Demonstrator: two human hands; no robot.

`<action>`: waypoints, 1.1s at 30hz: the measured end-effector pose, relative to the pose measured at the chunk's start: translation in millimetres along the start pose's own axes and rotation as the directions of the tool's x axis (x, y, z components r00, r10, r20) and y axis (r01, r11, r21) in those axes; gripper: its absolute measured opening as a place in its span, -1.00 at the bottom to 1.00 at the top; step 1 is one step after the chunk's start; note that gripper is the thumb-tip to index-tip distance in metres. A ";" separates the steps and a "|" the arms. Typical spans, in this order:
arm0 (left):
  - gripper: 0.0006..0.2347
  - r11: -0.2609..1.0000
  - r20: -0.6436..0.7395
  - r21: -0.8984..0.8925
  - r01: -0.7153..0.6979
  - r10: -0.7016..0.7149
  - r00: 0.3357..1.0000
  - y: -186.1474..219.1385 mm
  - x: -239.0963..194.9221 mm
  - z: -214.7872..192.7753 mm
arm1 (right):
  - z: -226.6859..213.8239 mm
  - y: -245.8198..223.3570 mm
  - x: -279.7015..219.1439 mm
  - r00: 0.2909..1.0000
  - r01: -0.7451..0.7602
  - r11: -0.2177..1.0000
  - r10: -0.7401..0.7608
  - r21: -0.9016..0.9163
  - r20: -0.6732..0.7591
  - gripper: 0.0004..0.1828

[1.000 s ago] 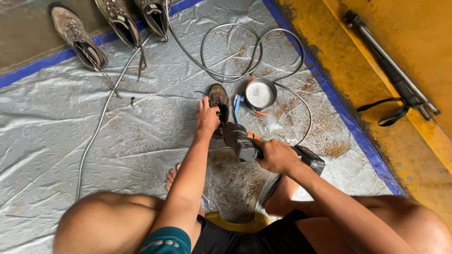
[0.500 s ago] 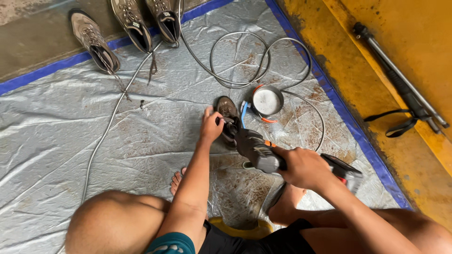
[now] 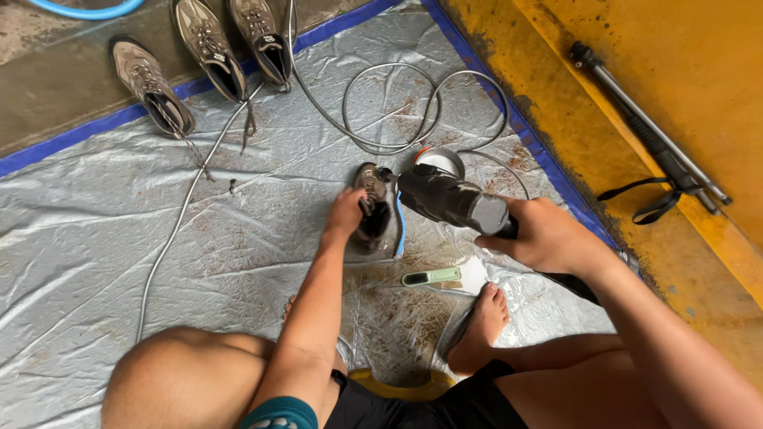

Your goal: The person uses a power drill with a brush attachment to scrub the exterior of a shoe. They then remove the laces from the shoe and continue scrubbing the interior and exterior surfaces with the drill.

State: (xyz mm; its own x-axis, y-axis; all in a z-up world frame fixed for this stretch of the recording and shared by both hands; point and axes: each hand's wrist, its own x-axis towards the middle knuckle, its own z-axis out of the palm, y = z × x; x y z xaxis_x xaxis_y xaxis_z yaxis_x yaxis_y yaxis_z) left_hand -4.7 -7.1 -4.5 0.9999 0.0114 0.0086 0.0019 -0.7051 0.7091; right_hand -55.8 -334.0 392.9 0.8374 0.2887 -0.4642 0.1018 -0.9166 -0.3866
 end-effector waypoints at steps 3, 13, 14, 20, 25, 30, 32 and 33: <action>-0.81 0.998 -0.050 0.065 -0.006 0.009 0.999 -29.0 10.2 -16.7 | -5.7 25.8 11.4 1.000 -0.027 0.999 0.026 0.047 0.016 -0.57; -0.86 0.959 -0.128 0.128 0.254 -0.238 0.963 -45.8 -9.9 17.2 | -10.2 3.6 33.2 0.994 -0.013 0.967 0.041 -0.254 0.103 -0.46; -0.87 0.955 -0.142 0.133 0.266 -0.247 0.958 -42.0 -12.3 17.7 | -9.5 8.0 37.0 0.995 -0.025 0.966 0.050 -0.258 0.089 -0.46; -0.85 0.941 -0.206 0.164 0.295 -0.260 0.943 -30.8 -29.5 21.2 | 5.6 29.1 63.0 0.995 -0.056 0.986 0.067 -0.158 0.067 -0.44; -0.88 0.941 -0.241 0.154 0.302 -0.260 0.935 -33.3 -20.6 24.0 | 8.6 22.3 70.9 0.998 -0.049 0.988 0.056 -0.146 0.040 -0.41; -0.91 0.956 -0.229 0.081 0.283 -0.259 0.938 -40.4 -15.5 25.3 | 5.9 -3.4 59.0 0.998 -0.025 0.976 0.035 -0.216 0.043 -0.47; -0.89 0.965 -0.253 0.018 0.260 -0.247 0.935 -41.9 -13.0 21.9 | 7.7 -2.0 59.2 0.999 -0.009 0.980 0.017 -0.198 0.040 -0.50; -0.88 0.972 -0.277 -0.045 0.231 -0.234 0.932 -42.0 -9.2 20.5 | 7.2 -1.2 60.4 0.999 0.005 0.983 0.001 -0.182 0.034 -0.52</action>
State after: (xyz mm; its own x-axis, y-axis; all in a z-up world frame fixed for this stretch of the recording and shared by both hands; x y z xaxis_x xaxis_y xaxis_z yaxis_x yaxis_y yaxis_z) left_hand -13.7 8.0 -48.8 0.9275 0.3720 0.0367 0.2324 -0.6509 0.7227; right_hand -9.1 -313.4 359.6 0.8189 0.2972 -0.4911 0.2025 -0.9501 -0.2374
